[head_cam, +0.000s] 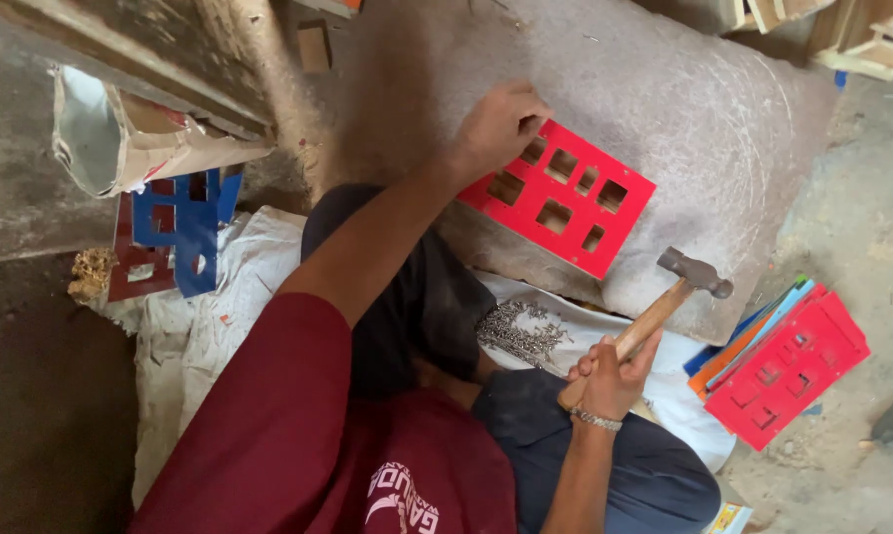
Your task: The person sits on the floor and assembles small wooden frames by placing colored plastic templates over them and hammering nails into the wood. The person handles green, blue, and red templates, repeatedly picking up nails and using a hammer to secure them into the frames.
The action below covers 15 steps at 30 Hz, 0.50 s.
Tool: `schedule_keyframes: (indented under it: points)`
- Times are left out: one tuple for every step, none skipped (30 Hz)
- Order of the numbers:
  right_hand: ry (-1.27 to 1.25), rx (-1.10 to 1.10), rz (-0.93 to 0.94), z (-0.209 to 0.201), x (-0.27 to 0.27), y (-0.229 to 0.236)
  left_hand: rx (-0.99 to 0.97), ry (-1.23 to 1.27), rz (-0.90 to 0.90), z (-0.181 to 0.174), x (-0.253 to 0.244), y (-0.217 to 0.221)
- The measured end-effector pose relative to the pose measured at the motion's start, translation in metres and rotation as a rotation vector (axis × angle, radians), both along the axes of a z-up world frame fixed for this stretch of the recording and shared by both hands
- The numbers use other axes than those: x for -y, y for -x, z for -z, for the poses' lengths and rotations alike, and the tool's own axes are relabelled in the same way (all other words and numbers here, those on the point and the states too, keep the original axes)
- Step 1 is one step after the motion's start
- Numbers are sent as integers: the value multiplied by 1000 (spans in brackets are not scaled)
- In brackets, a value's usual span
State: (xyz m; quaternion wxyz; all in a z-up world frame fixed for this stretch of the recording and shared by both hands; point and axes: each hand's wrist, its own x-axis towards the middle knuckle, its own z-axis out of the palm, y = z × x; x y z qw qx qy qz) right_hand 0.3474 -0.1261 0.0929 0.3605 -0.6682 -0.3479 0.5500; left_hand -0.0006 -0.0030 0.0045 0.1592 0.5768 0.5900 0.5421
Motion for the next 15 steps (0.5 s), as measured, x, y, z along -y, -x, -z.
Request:
schedule_keyframes:
  points:
    - [-59,31,-42,-5,2,6,8,-5,-4,-2,-1,1]
    - [-117,61,-84,-10,5,11,0,-27,8,-3,-2,3]
    - [-171,90,-123,-14,10,16,-7,-44,22,-3,0,4]
    - [-210,125,-141,-16,13,22,-15,-62,36,-2,1,4]
    - [-251,163,-147,-18,17,28,-6,-62,36,0,2,3]
    - [-291,200,-154,-20,19,33,2,-61,36,2,3,1]
    - [-341,242,-217,-21,17,38,9,-68,34,3,1,0]
    - [-391,285,-280,-23,15,43,26,-69,46,4,0,-1]
    - [-443,320,-350,-23,10,51,37,-72,52,4,0,3]
    - [-538,395,-454,-24,4,58,47,-74,57,4,-1,6]
    - [-628,474,-559,-26,-1,63,25,-101,49,5,-1,5]
    - [-716,552,-666,-27,-7,68,3,-127,41,6,-2,3]
    - [-682,517,-651,-28,-9,73,-16,-150,33,8,-1,1]
    - [-647,482,-636,-29,-12,79,-30,-167,11,9,-1,-1]
    - [-615,441,-621,-28,-17,87,-50,-184,-13,10,-1,0]
